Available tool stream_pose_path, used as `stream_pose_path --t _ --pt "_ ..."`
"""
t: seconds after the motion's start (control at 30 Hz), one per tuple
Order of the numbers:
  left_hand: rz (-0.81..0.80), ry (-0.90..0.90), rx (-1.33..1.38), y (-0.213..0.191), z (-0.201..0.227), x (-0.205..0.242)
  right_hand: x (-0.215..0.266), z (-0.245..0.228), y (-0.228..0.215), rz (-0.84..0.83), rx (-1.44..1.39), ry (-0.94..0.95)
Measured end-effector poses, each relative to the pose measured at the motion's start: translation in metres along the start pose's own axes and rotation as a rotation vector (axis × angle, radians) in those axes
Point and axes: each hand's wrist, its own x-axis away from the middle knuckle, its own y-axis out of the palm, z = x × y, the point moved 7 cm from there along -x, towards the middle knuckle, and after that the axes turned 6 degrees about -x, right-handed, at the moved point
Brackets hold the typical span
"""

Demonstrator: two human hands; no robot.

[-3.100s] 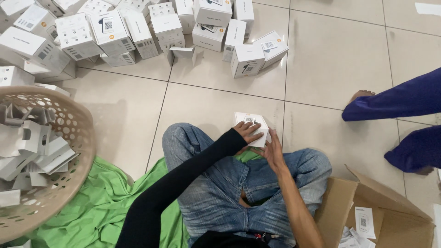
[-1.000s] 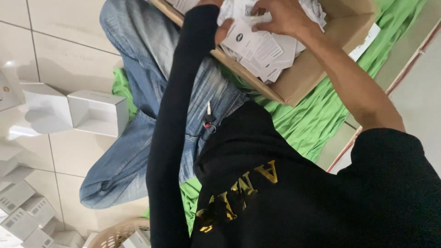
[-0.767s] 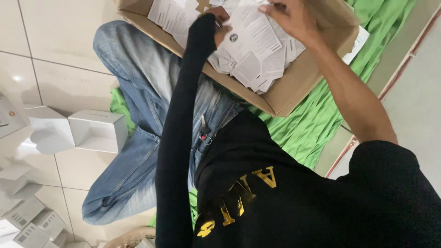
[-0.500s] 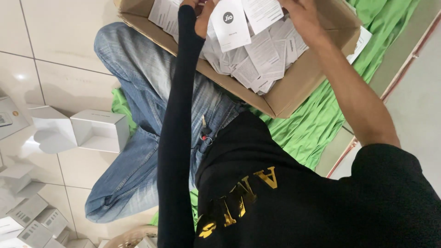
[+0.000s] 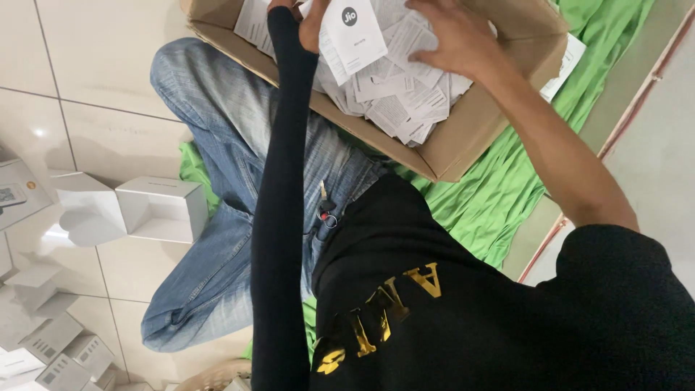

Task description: The person packages several small electronic devices by placing a user manual inside each product box and then closing the box lid.

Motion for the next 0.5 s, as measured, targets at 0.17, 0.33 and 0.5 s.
stream_pose_path --t 0.17,0.33,0.5 --pt "0.039 -0.007 0.041 -0.005 0.028 -0.012 -0.001 0.017 0.015 -0.171 -0.034 0.159" --pt "0.143 0.075 -0.214 -0.06 0.011 0.07 0.014 0.061 0.026 -0.156 -0.183 0.279" --pt "0.007 -0.018 -0.055 -0.001 -0.035 0.014 0.002 0.001 0.005 0.027 0.039 -0.083"
